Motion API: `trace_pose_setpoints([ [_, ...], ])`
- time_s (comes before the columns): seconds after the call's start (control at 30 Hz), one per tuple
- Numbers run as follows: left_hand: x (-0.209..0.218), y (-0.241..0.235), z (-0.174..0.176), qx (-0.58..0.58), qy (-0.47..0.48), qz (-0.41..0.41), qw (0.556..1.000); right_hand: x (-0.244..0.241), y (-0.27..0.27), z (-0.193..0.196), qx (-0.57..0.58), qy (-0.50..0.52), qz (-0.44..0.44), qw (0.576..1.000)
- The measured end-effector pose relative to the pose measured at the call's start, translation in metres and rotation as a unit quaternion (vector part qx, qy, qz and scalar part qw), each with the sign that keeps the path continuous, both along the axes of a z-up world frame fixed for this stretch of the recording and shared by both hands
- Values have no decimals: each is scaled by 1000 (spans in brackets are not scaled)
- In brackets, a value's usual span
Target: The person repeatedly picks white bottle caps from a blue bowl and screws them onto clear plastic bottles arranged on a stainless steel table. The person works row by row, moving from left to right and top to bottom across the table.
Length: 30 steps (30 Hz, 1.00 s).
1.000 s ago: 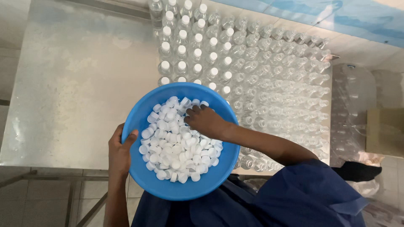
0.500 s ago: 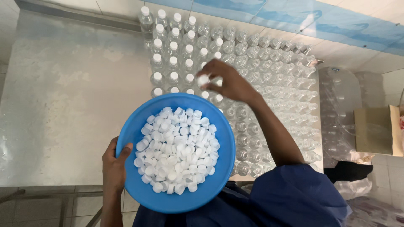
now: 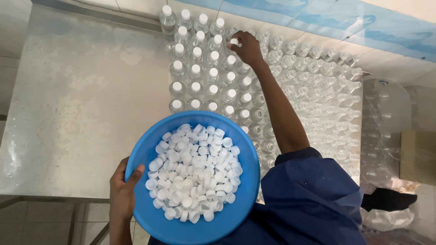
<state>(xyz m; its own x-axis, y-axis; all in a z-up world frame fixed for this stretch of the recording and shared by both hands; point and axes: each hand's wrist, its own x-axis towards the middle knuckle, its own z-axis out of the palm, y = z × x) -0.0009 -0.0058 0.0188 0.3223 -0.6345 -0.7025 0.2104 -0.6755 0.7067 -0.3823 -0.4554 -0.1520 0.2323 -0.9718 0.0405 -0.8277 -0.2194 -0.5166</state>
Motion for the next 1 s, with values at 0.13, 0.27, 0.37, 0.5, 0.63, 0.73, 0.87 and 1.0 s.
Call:
trace_pose_setpoints([
  [0.13,2,1,-7,-1,-6,-11,1000,-3,4,26,103,-78,-7,992],
  [0.27,1,-3,-6,14,-20,-13,1000,-8,-12,23,190,-71,-6,979],
  [0.37,2,1,-10,13,-13,2,1000,-5,-15,25,233,-107,-35,966],
  [0.5,0,1,-11,3,-22,3,1000,-4,-15,23,240,-178,-99,949],
  [0.63,3,5,-18,-15,-15,-1,1000,-3,-12,16,206,-164,-99,960],
  [0.73,0,8,-12,-29,-23,-9,999,3,2,12,132,-87,-23,987],
  [0.87,0,7,-4,-48,-9,-18,999,30,75,79,-91,54,8,994],
  [1.0,3,9,-5,-63,-34,-50,996,69,225,195,-84,-213,197,953],
])
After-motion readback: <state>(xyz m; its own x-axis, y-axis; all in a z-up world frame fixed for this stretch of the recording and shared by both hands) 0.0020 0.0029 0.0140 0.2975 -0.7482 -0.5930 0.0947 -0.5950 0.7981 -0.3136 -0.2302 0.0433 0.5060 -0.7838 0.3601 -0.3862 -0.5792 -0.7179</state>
